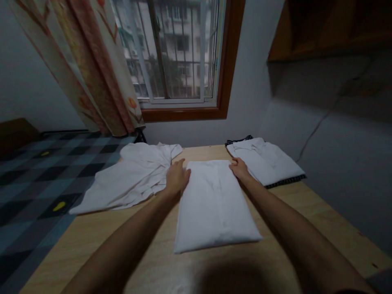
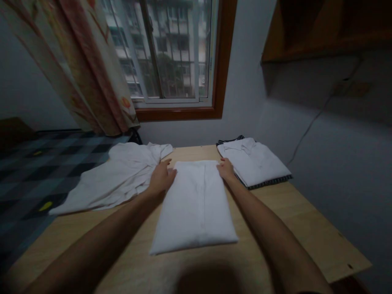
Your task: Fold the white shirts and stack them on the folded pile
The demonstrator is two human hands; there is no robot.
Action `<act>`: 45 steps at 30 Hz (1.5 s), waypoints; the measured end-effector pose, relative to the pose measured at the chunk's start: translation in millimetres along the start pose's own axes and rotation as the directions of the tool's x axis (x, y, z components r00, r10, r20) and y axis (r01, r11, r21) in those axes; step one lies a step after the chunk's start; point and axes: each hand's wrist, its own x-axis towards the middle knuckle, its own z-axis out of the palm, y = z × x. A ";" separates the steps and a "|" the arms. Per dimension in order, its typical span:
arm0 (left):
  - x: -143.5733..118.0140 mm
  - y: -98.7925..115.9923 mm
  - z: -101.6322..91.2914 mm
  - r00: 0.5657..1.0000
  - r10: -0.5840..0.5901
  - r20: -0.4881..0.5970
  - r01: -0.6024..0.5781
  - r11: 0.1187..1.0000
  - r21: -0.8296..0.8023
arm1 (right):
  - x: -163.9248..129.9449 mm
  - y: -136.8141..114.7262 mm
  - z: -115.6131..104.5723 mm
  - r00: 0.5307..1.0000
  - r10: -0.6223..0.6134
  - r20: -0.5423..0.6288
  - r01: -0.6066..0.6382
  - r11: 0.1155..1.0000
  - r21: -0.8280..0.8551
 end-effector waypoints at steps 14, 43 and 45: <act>-115.0 50.9 31.5 0.807 0.381 0.451 -0.466 0.880 0.091 | -53.4 -16.2 64.7 0.520 -0.674 0.524 0.837 0.523 -0.159; -12.9 -61.0 16.2 0.791 0.480 0.378 -0.577 0.791 0.202 | -173.4 78.5 -71.7 0.407 -0.573 0.712 0.779 0.624 0.057; -34.6 -71.4 -3.1 0.663 0.609 0.436 -0.703 0.706 0.083 | -188.0 83.2 -76.8 0.426 -0.634 0.645 0.829 0.559 0.003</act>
